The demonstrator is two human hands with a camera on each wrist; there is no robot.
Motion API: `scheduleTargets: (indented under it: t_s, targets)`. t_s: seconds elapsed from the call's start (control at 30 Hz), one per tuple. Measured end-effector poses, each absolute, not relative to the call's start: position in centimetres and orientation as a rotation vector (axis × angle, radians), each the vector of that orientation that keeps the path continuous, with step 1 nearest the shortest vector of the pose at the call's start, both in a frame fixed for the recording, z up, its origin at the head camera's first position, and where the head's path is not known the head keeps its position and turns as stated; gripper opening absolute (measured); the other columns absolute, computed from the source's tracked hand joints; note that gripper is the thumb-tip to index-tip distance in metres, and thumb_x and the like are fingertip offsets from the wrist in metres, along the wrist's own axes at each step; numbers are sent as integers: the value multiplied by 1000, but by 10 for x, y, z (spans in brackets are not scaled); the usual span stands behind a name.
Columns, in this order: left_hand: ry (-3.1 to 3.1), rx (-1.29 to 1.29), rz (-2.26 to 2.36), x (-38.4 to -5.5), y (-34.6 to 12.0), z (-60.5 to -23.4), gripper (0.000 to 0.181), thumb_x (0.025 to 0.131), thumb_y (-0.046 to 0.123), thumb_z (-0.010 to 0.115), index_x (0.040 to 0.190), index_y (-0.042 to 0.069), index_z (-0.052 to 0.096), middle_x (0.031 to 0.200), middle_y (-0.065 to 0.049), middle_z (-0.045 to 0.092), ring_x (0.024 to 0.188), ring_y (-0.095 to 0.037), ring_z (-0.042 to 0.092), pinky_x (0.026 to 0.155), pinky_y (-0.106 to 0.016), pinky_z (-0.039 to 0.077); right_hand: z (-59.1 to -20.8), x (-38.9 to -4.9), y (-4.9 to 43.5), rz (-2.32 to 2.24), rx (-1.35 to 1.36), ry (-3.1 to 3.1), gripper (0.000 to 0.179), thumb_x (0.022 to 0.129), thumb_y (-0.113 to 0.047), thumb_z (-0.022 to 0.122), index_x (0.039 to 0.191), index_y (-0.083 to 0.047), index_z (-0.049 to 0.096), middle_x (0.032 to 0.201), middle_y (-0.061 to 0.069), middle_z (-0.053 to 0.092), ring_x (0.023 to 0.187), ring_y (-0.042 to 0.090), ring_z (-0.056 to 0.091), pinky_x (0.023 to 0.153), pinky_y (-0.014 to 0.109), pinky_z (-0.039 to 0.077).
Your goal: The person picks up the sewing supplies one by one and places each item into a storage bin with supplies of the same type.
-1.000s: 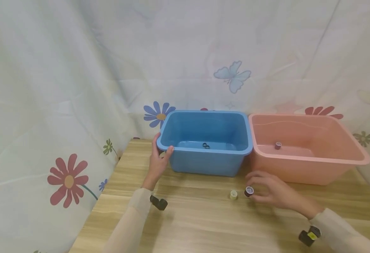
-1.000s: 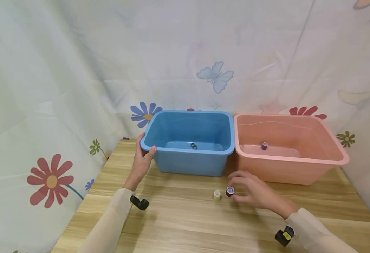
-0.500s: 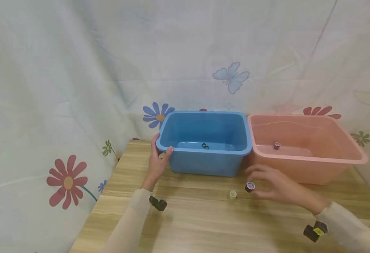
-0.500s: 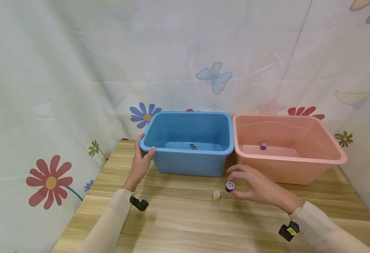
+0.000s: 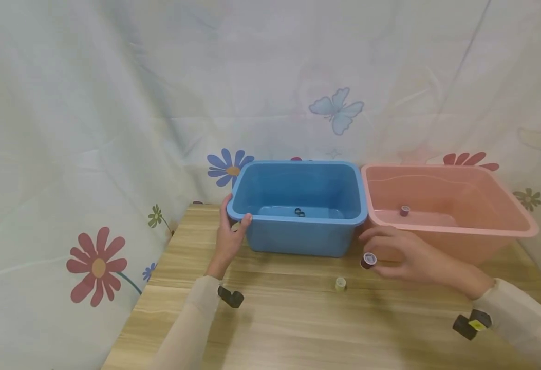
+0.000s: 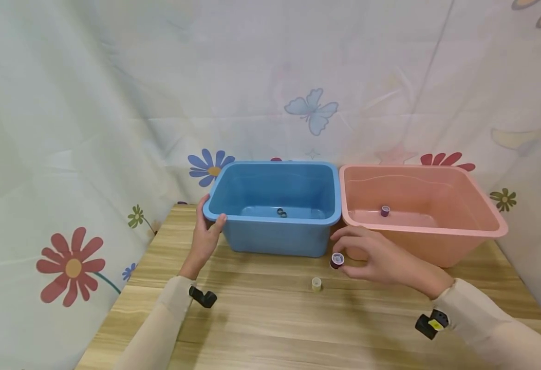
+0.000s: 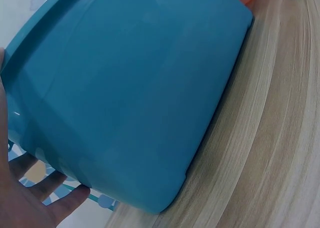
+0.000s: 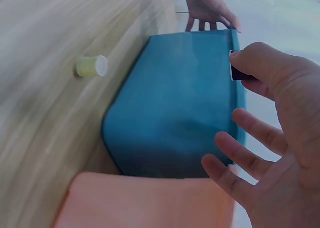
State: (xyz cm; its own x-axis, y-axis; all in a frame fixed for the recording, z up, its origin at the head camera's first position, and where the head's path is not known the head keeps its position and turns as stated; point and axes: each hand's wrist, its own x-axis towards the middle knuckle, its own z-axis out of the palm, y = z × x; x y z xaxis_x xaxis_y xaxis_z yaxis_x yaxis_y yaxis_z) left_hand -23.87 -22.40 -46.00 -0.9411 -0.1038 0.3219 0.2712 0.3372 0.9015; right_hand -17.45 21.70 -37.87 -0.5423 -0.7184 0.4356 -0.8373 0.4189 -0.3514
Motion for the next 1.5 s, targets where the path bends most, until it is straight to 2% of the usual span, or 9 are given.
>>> scheduleTargets:
  t_s: [0.17, 0.27, 0.4, 0.7, 0.87, 1.03, 1.3, 1.43, 1.5]
  targets:
    - [-2281, -162, -1639, -239, -224, -459, 78, 99, 39, 66, 162, 34, 20, 156, -13, 43, 132, -35, 52, 102, -57, 49, -362, -179, 225, 775, 1317, -2508, 47, 76, -11, 90, 112, -34, 70, 131, -6, 64, 120, 19, 60, 107, 11, 34]
    - [-2270, -183, -1647, -239, -224, -459, 77, 99, 38, 66, 162, 33, 21, 156, -14, 43, 132, -36, 51, 101, -58, 49, -351, -181, 230, 738, 1269, -2555, 45, 78, -15, 90, 114, -33, 71, 133, -5, 64, 122, 19, 60, 105, 17, 41]
    - [-2263, -193, -1648, -240, -224, -460, 77, 99, 40, 66, 161, 34, 21, 156, -13, 42, 132, -36, 51, 104, -58, 46, -338, -185, 234, 645, 1220, -2570, 43, 79, -19, 90, 115, -33, 72, 131, -6, 66, 115, 16, 64, 89, 28, 55]
    - [-2266, -186, -1634, -239, -223, -461, 78, 99, 41, 66, 162, 32, 21, 156, -15, 42, 132, -36, 51, 104, -59, 46, -313, -210, 246, 678, 1246, -2465, 39, 75, -8, 90, 108, -22, 77, 118, -4, 70, 103, 13, 66, 88, 10, 47]
    - [-2255, -194, -1635, -240, -223, -460, 78, 99, 40, 66, 162, 30, 21, 155, -18, 43, 132, -37, 52, 105, -59, 45, -299, -221, 260, 529, 1111, -2593, 37, 81, -18, 89, 113, -28, 75, 124, -10, 68, 114, 11, 64, 89, 27, 53]
    - [-2257, -181, -1658, -240, -224, -460, 77, 99, 39, 66, 162, 33, 20, 158, -14, 41, 134, -36, 50, 108, -58, 43, -288, -229, 268, 466, 942, -2765, 39, 85, -33, 85, 121, -36, 72, 131, -12, 65, 105, 10, 67, 84, 36, 53]
    - [-2271, -189, -1685, -242, -225, -460, 81, 101, 27, 64, 164, 21, 15, 160, -23, 35, 137, -44, 46, 110, -60, 40, -285, -249, 279, 699, 902, -2831, 37, 87, -17, 83, 122, -19, 71, 122, -1, 68, 104, 18, 64, 81, 24, 53]
    - [-2275, -184, -1669, -240, -225, -459, 80, 100, 33, 65, 164, 28, 16, 160, -17, 36, 137, -42, 47, 109, -60, 41, -285, -260, 285, 758, 880, -2832, 37, 88, -12, 81, 123, -18, 69, 121, 0, 68, 105, 21, 65, 81, 20, 53]
    - [-2276, -182, -1657, -239, -225, -459, 79, 100, 37, 65, 163, 32, 17, 160, -14, 37, 136, -40, 48, 108, -60, 42, -285, -264, 288, 782, 861, -2832, 38, 88, -12, 81, 124, -16, 68, 121, 3, 68, 106, 25, 66, 84, 26, 55]
